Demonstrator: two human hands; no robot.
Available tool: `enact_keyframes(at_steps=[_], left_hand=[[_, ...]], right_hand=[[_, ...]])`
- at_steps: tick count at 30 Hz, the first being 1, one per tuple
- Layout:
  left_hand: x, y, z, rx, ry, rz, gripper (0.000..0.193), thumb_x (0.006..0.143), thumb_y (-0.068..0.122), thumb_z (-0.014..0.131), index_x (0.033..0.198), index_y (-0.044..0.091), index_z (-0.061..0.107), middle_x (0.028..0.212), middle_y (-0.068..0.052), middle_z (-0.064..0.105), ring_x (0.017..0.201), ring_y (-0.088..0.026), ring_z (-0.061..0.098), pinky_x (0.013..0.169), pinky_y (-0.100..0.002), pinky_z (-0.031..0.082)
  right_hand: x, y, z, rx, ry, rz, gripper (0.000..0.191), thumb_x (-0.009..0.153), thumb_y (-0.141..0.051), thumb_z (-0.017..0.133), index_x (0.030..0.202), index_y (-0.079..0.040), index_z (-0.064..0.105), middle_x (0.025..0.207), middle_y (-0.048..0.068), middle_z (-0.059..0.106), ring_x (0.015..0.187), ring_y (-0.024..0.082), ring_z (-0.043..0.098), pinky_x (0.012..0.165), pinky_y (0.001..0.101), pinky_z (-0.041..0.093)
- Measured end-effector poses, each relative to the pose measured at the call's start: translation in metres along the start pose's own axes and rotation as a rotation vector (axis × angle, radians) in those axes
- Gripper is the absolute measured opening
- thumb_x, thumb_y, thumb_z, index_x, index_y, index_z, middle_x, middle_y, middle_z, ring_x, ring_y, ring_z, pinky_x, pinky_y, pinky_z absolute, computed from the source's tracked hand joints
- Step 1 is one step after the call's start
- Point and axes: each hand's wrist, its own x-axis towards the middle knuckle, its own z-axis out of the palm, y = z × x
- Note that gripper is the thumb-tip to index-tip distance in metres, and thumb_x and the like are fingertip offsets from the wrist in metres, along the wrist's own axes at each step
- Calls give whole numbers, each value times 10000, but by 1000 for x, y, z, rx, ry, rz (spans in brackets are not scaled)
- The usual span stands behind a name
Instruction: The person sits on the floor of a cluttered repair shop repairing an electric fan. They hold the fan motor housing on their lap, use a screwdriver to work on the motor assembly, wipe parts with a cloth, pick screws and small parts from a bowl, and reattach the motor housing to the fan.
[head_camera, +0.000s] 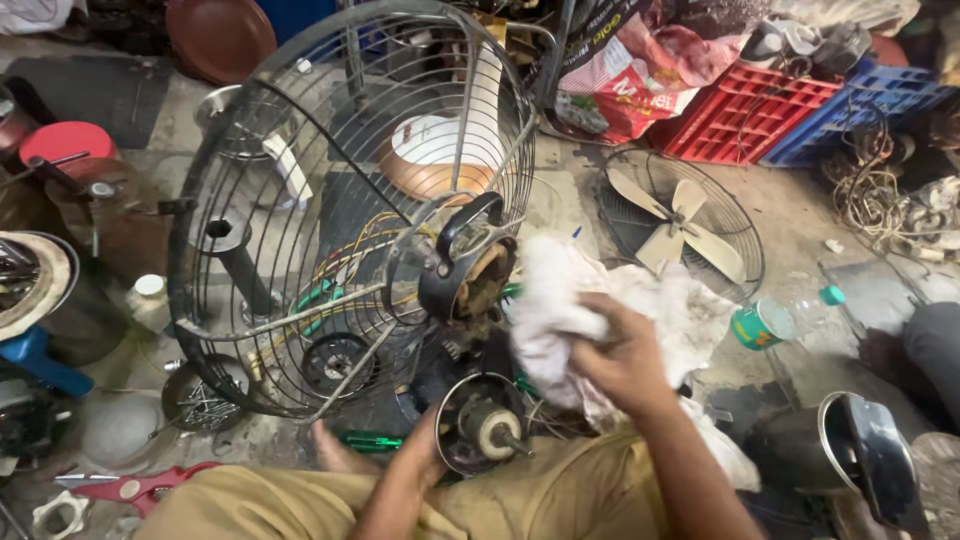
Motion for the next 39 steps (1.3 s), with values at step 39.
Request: enact_keyframes(at_steps=[39], left_hand=[[-2,5,-3,71,-152,-31,394,990,328,527,1174,47,732,1051,-120,785,922,-239,759,835,-402,628]], right_hand=[[-8,79,16,-1067,-192,-149,380,882,-174,617,1249,-215,710,1032,121,764,895,346,719,772,443,559]])
